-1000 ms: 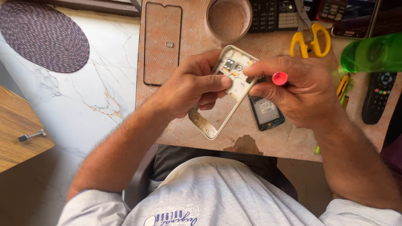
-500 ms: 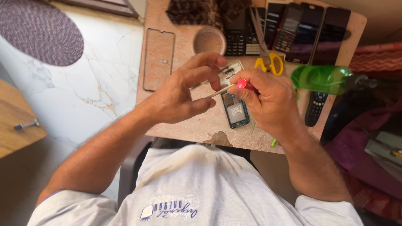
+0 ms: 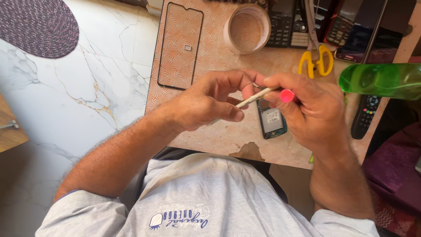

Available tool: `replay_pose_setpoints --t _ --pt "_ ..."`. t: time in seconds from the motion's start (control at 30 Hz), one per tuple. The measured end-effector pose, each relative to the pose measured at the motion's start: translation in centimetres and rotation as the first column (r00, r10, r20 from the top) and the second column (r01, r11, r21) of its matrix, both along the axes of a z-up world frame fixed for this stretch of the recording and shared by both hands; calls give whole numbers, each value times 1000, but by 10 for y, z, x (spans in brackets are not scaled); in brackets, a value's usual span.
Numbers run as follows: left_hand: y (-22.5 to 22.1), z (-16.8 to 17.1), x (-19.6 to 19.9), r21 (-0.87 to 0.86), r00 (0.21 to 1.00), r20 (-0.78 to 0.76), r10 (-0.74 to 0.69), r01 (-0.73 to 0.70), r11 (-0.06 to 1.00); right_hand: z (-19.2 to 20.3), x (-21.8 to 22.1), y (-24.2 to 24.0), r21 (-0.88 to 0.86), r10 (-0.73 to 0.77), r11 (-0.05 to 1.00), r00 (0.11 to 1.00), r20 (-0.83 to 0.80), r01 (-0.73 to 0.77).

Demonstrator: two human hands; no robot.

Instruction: The person uses a screwdriver on a mobile phone frame, cuts pieces of adhesive tape with scissors, and handles internal circuit boards and plastic components.

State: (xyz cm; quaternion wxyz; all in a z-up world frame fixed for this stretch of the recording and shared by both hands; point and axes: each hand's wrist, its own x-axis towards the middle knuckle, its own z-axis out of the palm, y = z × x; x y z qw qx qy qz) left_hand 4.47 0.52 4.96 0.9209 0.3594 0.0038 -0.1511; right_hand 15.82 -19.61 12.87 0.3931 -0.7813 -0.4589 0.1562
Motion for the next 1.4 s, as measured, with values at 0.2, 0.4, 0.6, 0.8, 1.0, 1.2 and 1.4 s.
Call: replay_pose_setpoints --t 0.2,0.4,0.6,0.8,1.0,1.2,1.4 --pt "-1 0 -19 87 999 55 0 -5 996 -5 -32 -8 24 -43 999 999 7 42" --pt "-7 0 -39 215 1000 22 -12 7 977 -11 -53 -15 24 -25 999 1000 7 25" --pt "-4 5 -49 505 992 120 43 -98 858 -19 -68 -16 17 -37 999 996 83 36" --pt "-3 5 -54 647 997 14 70 -62 760 -29 -69 -10 39 8 999 999 36 -9" --pt "-4 1 -57 592 993 -59 99 -46 805 -37 -72 -5 35 18 999 1000 -23 -17" --pt "-7 -5 -61 614 979 -176 103 27 789 -35 -79 -4 -9 33 999 999 33 -33" --pt "-9 -9 -65 621 978 -154 139 -13 783 -33 -86 -4 -34 26 999 995 92 -23"
